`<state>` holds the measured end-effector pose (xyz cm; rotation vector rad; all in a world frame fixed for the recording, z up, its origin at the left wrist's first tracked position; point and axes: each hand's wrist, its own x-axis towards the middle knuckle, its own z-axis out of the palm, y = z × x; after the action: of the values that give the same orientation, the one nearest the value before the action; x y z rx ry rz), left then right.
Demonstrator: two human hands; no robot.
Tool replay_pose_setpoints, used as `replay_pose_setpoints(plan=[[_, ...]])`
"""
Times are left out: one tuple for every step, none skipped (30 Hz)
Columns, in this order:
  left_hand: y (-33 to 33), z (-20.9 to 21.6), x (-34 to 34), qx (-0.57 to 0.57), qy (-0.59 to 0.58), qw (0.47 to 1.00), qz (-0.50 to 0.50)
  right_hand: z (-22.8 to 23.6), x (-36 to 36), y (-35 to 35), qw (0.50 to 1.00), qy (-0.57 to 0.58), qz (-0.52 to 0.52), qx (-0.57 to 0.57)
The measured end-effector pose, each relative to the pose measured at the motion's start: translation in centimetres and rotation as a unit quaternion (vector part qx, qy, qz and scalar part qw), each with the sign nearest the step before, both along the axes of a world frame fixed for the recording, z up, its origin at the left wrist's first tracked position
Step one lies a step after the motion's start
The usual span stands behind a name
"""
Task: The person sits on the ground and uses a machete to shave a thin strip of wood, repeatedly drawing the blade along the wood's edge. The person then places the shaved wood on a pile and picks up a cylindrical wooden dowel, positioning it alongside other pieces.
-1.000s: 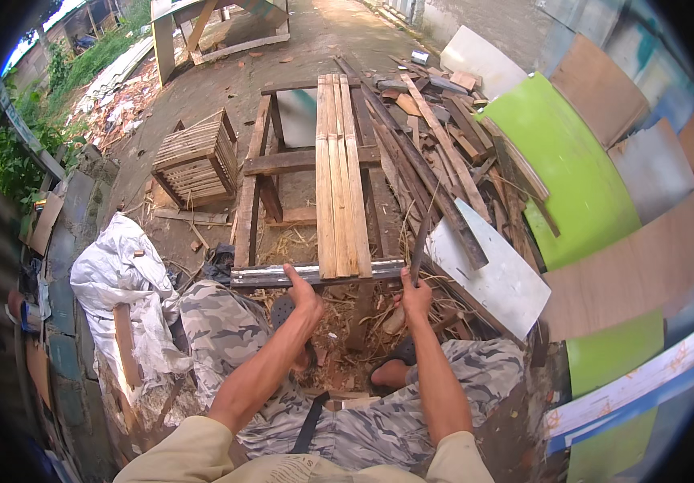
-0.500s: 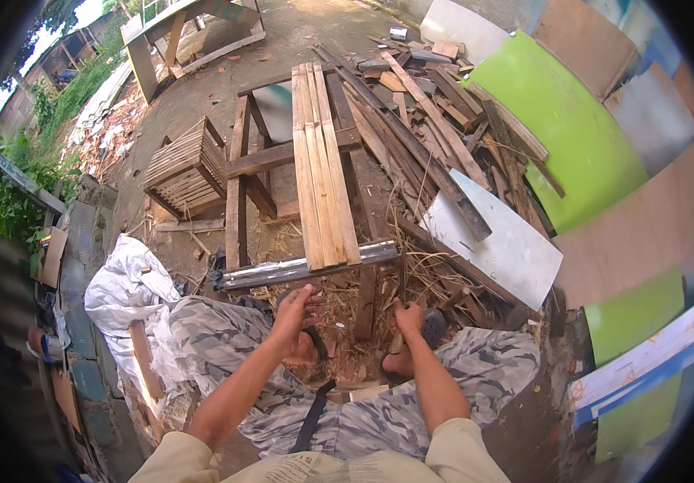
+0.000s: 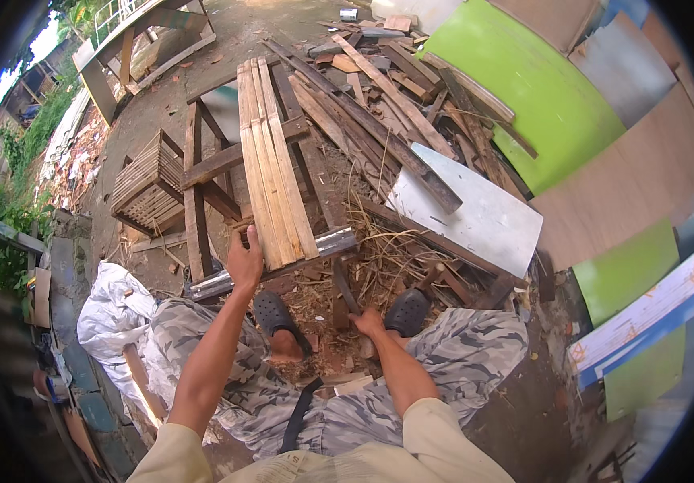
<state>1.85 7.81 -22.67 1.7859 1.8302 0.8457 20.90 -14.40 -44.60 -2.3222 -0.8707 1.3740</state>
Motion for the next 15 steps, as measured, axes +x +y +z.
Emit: replay_pose_setpoints(plan=[[0.1,-0.1,-0.1,-0.003,0.039,0.999,-0.006,0.4,-0.2,0.5,0.998,0.039,-0.054,-0.017],[0.0,-0.2,-0.1,-0.011,0.054,0.998,-0.01,1.1,-0.3,0.7,0.991,0.077,-0.106,-0.035],[-0.2,-0.4,-0.4,-0.019,0.069,0.997,-0.014,-0.1,-0.5,0.9,0.992,0.072,-0.098,-0.018],[-0.3,-0.2,-0.3,-0.027,0.083,0.996,-0.018,-0.3,-0.8,1.1,0.992,0.052,-0.112,-0.012],[-0.4,-0.2,-0.2,-0.021,0.086,0.996,-0.023,-0.6,-1.2,1.6,0.991,0.033,-0.126,-0.005],[-0.4,-0.2,-0.1,-0.015,0.089,0.996,-0.027,-0.8,-1.5,2.0,0.99,0.013,-0.138,0.0],[-0.7,-0.2,-0.6,-0.012,0.097,0.995,-0.026,-1.0,-2.2,2.4,0.989,0.016,-0.149,0.005],[-0.9,-0.2,-1.0,-0.013,0.108,0.994,-0.027,-1.2,-2.8,2.8,0.987,0.018,-0.159,0.01],[-0.8,-0.2,-1.1,-0.014,0.118,0.992,-0.027,-1.4,-3.4,2.8,0.985,0.021,-0.169,0.014],[-0.7,0.2,-0.7,-0.012,0.126,0.991,-0.036,-3.0,-3.4,2.4,0.983,0.019,-0.183,-0.004],[-0.7,0.6,1.2,-0.008,0.129,0.99,-0.057,-5.8,-2.0,1.6,0.977,0.009,-0.214,-0.021],[-0.5,0.7,2.1,-0.011,0.129,0.989,-0.069,-7.6,-1.2,1.1,0.971,0.005,-0.237,-0.036],[-0.4,0.4,1.1,-0.017,0.138,0.988,-0.059,-6.9,-2.1,1.0,0.969,0.033,-0.243,-0.033],[-0.4,0.2,-0.4,-0.024,0.148,0.988,-0.042,-5.4,-3.2,1.0,0.967,0.061,-0.244,-0.031],[-0.4,0.2,-1.0,-0.026,0.153,0.987,-0.034,-4.4,-3.6,0.9,0.963,0.084,-0.255,-0.027]])
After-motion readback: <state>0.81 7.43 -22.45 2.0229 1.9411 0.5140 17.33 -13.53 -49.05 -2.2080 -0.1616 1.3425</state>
